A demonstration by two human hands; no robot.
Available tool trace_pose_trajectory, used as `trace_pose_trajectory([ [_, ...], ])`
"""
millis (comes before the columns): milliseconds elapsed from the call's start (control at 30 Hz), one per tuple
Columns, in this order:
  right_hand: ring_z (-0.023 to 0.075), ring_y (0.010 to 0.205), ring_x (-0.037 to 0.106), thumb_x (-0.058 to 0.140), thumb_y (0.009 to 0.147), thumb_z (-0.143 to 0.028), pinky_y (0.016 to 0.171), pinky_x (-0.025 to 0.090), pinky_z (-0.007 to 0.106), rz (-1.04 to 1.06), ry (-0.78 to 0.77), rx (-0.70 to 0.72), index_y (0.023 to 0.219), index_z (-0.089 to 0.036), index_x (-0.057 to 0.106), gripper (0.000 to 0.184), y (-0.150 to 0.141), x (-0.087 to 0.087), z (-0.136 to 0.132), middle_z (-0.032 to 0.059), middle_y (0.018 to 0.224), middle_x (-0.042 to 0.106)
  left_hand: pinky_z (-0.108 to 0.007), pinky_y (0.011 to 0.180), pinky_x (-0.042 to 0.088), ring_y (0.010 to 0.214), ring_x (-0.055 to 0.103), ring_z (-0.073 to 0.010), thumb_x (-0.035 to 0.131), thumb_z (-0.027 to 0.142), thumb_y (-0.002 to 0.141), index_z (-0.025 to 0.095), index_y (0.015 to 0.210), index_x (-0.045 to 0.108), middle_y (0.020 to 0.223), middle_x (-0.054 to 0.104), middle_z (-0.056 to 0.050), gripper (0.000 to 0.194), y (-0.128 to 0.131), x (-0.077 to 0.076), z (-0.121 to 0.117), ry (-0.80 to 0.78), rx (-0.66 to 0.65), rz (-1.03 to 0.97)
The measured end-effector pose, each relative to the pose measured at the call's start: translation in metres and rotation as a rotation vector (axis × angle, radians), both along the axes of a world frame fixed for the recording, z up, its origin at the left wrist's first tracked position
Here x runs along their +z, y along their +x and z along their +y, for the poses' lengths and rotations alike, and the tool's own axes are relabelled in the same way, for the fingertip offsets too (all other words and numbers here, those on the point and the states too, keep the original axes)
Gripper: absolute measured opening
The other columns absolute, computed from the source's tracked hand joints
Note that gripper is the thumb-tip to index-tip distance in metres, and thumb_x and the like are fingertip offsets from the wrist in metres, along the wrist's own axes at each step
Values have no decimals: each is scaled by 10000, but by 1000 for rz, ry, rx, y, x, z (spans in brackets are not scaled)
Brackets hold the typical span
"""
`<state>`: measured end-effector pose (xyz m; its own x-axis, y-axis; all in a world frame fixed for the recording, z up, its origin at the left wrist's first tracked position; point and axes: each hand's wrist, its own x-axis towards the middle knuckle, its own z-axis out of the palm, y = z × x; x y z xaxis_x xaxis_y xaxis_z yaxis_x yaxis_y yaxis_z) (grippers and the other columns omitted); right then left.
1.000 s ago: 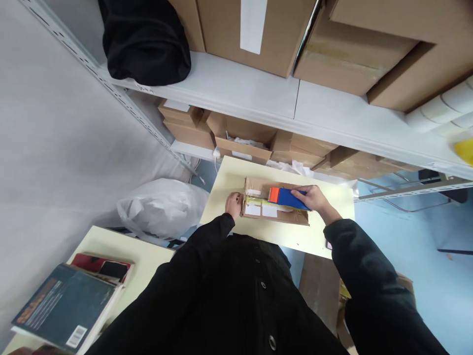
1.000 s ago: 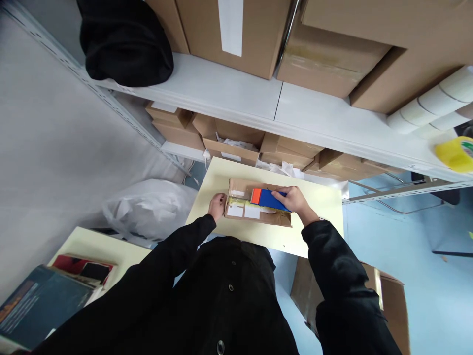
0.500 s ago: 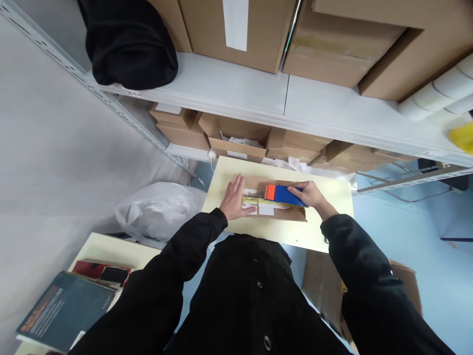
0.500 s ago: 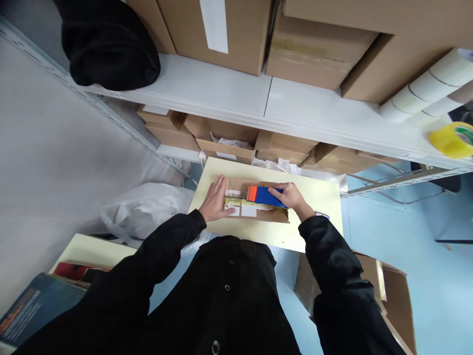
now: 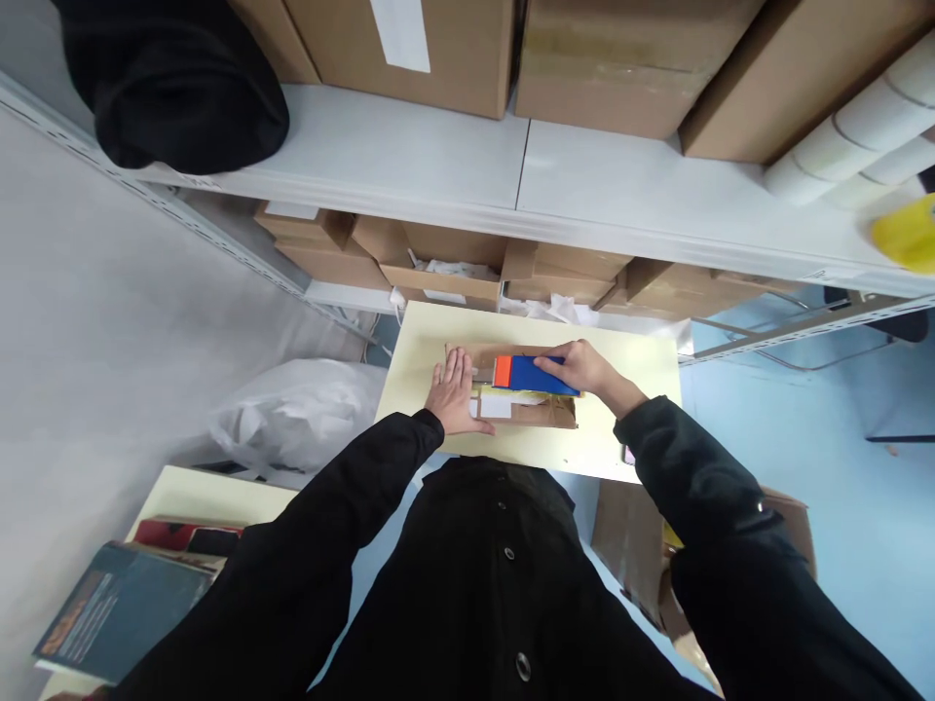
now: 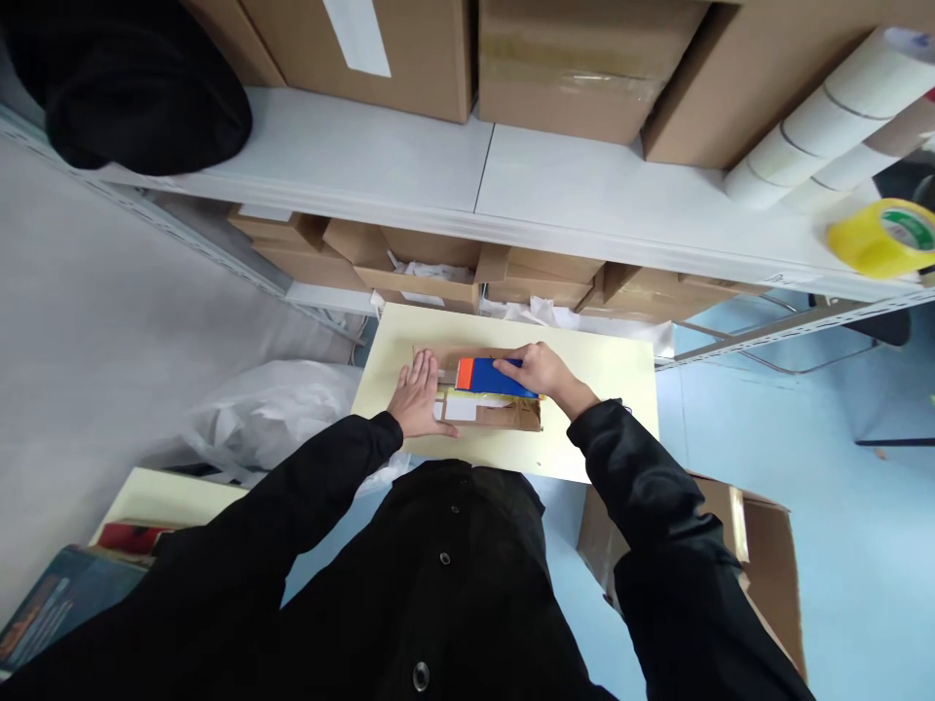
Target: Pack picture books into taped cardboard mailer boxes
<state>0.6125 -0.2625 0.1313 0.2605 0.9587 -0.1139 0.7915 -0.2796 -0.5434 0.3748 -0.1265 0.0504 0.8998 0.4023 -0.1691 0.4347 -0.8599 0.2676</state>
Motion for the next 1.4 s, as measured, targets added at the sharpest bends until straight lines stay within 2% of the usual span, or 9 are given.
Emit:
trace_pose_trajectory([
  [333, 176, 671, 680, 538, 860, -470, 674, 514, 259, 64, -28, 28, 906, -241, 776, 334, 32, 10, -25, 13, 776, 754, -545, 1131, 94, 1443, 2, -392, 622, 758, 546, -37, 1472, 69, 1541, 52, -294, 1340, 2, 5, -4, 4, 24, 19],
  [500, 163, 627, 662, 543, 848, -498, 625, 509, 251, 100, -43, 13, 897, -226, 773, 360, 45, 12, -42, 10, 764, 753, -539, 1128, 116, 1441, -8, -398, 604, 792, 532, -30, 1473, 78, 1543, 44, -294, 1356, 5, 6, -4, -7, 7, 41],
  [700, 191, 680, 687, 539, 845, -487, 664, 536, 282, 129, -47, -29, 892, -212, 775, 365, 66, 14, -68, 12, 812, 756, -537, 1125, 133, 1440, 10, -401, 569, 827, 532, -36, 1474, 57, 1540, 43, -300, 1377, 5, 5, -5, 2, -3, 49],
  [800, 216, 715, 697, 562, 824, -497, 687, 552, 303, 132, -53, -75, 897, -207, 776, 367, 87, 9, -92, 19, 824, 758, -542, 1122, 135, 1439, 9, -405, 572, 823, 536, -39, 1474, 58, 1540, 41, -300, 1374, 5, 5, -4, 7, -6, 65],
  [900, 211, 662, 692, 577, 807, -510, 625, 552, 288, 117, -71, -126, 900, -210, 775, 372, 113, 0, -124, 24, 791, 759, -546, 1116, 144, 1439, 1, -405, 559, 830, 541, -49, 1471, 59, 1541, 38, -299, 1374, 5, 5, -4, 16, -11, 93],
  [1067, 212, 647, 692, 565, 809, -508, 599, 538, 285, 45, -87, -153, 864, -211, 775, 368, 139, -25, -166, 39, 788, 759, -540, 1112, 156, 1438, -3, -409, 551, 833, 546, -52, 1468, 83, 1538, 42, -303, 1361, 6, 5, -3, 37, -24, 119],
  [1200, 205, 636, 690, 546, 825, -487, 623, 523, 290, -35, -84, -137, 868, -216, 771, 354, 128, -46, -161, 41, 753, 754, -544, 1117, 137, 1439, 10, -405, 538, 840, 548, -53, 1468, 80, 1537, 40, -305, 1362, 6, 5, -5, 69, -22, 124],
  [1300, 201, 642, 688, 533, 838, -483, 641, 509, 293, -107, -95, -129, 868, -242, 767, 337, 110, -57, -143, 30, 747, 753, -541, 1122, 133, 1442, 12, -395, 545, 834, 543, -48, 1471, 72, 1539, 37, -301, 1366, 6, 5, 0, 81, -27, 143],
  [1400, 200, 666, 689, 520, 850, -493, 643, 495, 287, -136, -115, -134, 874, -257, 764, 340, 90, -62, -123, 26, 776, 756, -549, 1124, 122, 1443, 15, -390, 569, 821, 529, -43, 1474, 57, 1542, 23, -293, 1379, 2, 7, 15, 98, -48, 182],
])
